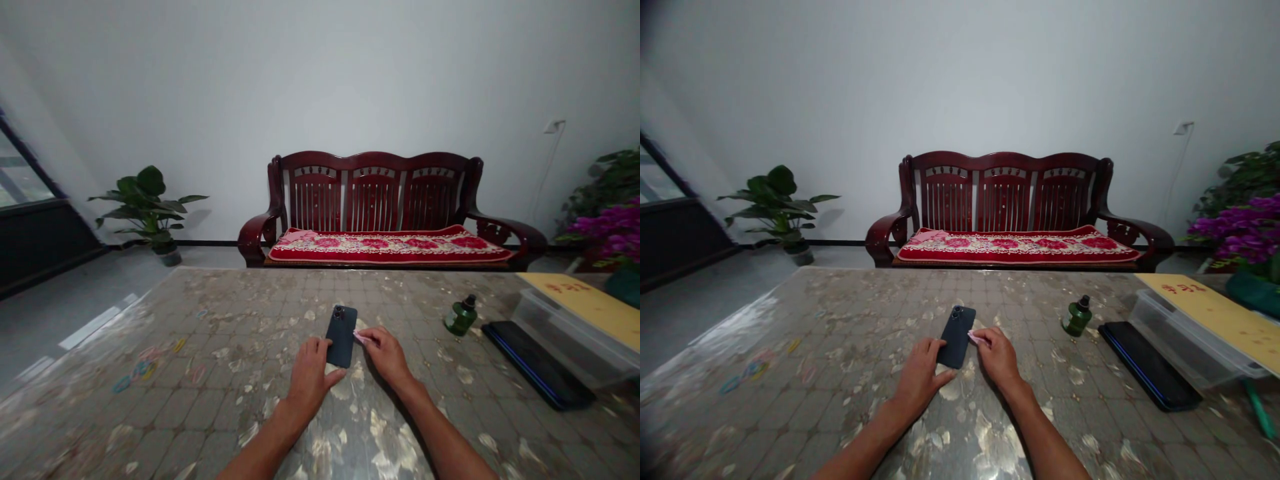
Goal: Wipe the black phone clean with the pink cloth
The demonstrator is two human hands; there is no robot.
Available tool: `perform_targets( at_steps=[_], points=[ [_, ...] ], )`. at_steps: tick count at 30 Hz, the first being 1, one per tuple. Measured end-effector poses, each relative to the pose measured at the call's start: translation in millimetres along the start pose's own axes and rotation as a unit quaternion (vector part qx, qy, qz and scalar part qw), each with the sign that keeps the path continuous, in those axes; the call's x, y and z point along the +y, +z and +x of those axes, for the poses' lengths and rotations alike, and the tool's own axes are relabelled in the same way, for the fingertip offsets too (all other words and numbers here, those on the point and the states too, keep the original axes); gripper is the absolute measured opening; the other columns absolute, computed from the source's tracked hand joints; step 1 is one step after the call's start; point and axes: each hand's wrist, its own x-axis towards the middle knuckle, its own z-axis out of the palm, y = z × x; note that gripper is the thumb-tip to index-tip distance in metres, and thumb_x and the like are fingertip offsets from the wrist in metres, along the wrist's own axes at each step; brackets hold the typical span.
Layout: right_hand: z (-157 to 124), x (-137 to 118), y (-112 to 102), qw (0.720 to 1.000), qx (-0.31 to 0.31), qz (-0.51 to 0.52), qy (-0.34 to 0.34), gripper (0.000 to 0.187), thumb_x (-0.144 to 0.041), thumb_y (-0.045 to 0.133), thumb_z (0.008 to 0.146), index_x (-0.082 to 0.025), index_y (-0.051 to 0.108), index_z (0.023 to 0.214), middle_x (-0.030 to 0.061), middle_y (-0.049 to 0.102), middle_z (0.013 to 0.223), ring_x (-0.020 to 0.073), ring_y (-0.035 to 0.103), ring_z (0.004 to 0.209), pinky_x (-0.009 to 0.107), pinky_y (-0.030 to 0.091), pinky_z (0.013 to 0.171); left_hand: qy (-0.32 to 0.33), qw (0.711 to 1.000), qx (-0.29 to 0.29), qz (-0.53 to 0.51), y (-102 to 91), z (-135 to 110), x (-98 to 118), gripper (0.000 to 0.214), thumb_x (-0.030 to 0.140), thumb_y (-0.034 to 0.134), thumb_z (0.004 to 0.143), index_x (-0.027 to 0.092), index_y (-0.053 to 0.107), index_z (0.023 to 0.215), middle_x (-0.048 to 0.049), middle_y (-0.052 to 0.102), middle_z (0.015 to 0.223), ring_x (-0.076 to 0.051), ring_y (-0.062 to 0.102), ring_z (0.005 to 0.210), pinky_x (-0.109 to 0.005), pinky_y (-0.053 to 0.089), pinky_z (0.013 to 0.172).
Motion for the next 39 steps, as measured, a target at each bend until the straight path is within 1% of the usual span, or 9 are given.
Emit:
perform_targets(
  at_steps=[3,5,10,15,21,26,28,33,39],
  points=[
    [9.2,6.0,-2.4,1.000,-0.006,0.030,0.003,0.028,-0.041,0.059,0.087,-0.021,0.078,0.092,0.0066,0.074,0.094,0.0231,0.068,0.091,0.035,0.050,0.086,0.028,0.999,-0.013,-0.042,2.9,1.6,-11.0,0.047,0.023,0.072,0.079,0.019,0.060,0.124,-0.0108,0.060,0.124,-0.028,0.056,0.118,-0.042,0.044,0.103],
    [18.6,6.0,-3.2,1.000,-0.017,0.017,0.003,0.026,-0.038,0.060,0.087,-0.020,0.078,0.092,0.0066,0.074,0.093,0.0229,0.067,0.091,0.034,0.050,0.086,0.050,0.997,-0.016,-0.059,4.7,4.4,-21.5,0.048,0.019,0.070,0.080,0.019,0.060,0.126,-0.0129,0.057,0.133,-0.029,0.053,0.125,-0.045,0.042,0.108],
    [46.7,-5.0,4.9,0.993,-0.059,-0.101,-0.029,0.024,-0.020,0.055,0.088,-0.021,0.077,0.097,0.0055,0.072,0.098,0.0190,0.065,0.094,0.029,0.048,0.087,0.128,0.989,-0.037,-0.059,9.8,13.0,-36.8,0.050,0.018,0.070,0.081,0.023,0.061,0.130,-0.0124,0.055,0.141,-0.030,0.051,0.130,-0.050,0.041,0.111],
    [64.0,-15.4,16.1,0.965,-0.085,-0.239,-0.061,0.030,-0.011,0.050,0.090,-0.019,0.075,0.103,0.0081,0.069,0.102,0.0186,0.062,0.100,0.026,0.045,0.090,0.138,0.989,-0.042,-0.024,10.8,18.2,-34.3,0.045,0.018,0.068,0.085,0.022,0.063,0.130,-0.0129,0.058,0.140,-0.030,0.054,0.128,-0.049,0.044,0.110],
    [58.2,-23.7,18.5,0.936,-0.113,-0.320,-0.088,0.029,-0.018,0.049,0.097,-0.020,0.076,0.104,0.0095,0.068,0.100,0.0196,0.061,0.096,0.026,0.045,0.086,0.179,0.983,-0.046,0.001,3.6,18.4,-36.3,0.039,0.018,0.068,0.088,0.022,0.066,0.127,-0.0126,0.061,0.135,-0.028,0.058,0.122,-0.046,0.048,0.106],
    [49.3,-28.7,17.5,0.917,-0.158,-0.329,-0.161,0.028,-0.017,0.049,0.098,-0.022,0.076,0.103,0.0069,0.067,0.098,0.0189,0.061,0.095,0.025,0.044,0.083,0.193,0.981,-0.013,-0.008,9.8,16.6,-42.2,0.035,0.022,0.065,0.091,0.023,0.066,0.126,-0.0124,0.062,0.134,-0.027,0.060,0.118,-0.047,0.051,0.102],
    [52.4,-31.2,16.9,0.913,-0.160,-0.339,-0.160,0.028,-0.017,0.049,0.098,-0.023,0.076,0.103,0.0065,0.067,0.099,0.0186,0.060,0.096,0.025,0.043,0.084,0.191,0.982,-0.008,-0.014,11.8,16.8,-43.3,0.033,0.022,0.065,0.092,0.023,0.067,0.124,-0.0123,0.062,0.134,-0.027,0.060,0.118,-0.047,0.051,0.102],
    [61.1,-37.2,20.5,0.907,-0.127,-0.389,-0.101,0.030,-0.016,0.047,0.098,-0.020,0.076,0.106,0.0093,0.067,0.102,0.0211,0.060,0.098,0.027,0.043,0.085,0.190,0.981,-0.020,-0.024,7.6,17.8,-43.1,0.034,0.024,0.067,0.091,0.023,0.068,0.125,-0.0125,0.063,0.134,-0.027,0.059,0.121,-0.046,0.050,0.103],
    [44.8,-43.3,23.1,0.908,-0.170,-0.345,-0.168,0.030,-0.017,0.047,0.098,-0.021,0.076,0.102,0.0078,0.067,0.097,0.0199,0.060,0.094,0.027,0.044,0.082,0.178,0.983,-0.028,-0.035,3.1,17.3,-40.0,0.033,0.023,0.066,0.091,0.025,0.069,0.124,-0.0111,0.063,0.133,-0.027,0.059,0.120,-0.046,0.050,0.103]
  ],
)
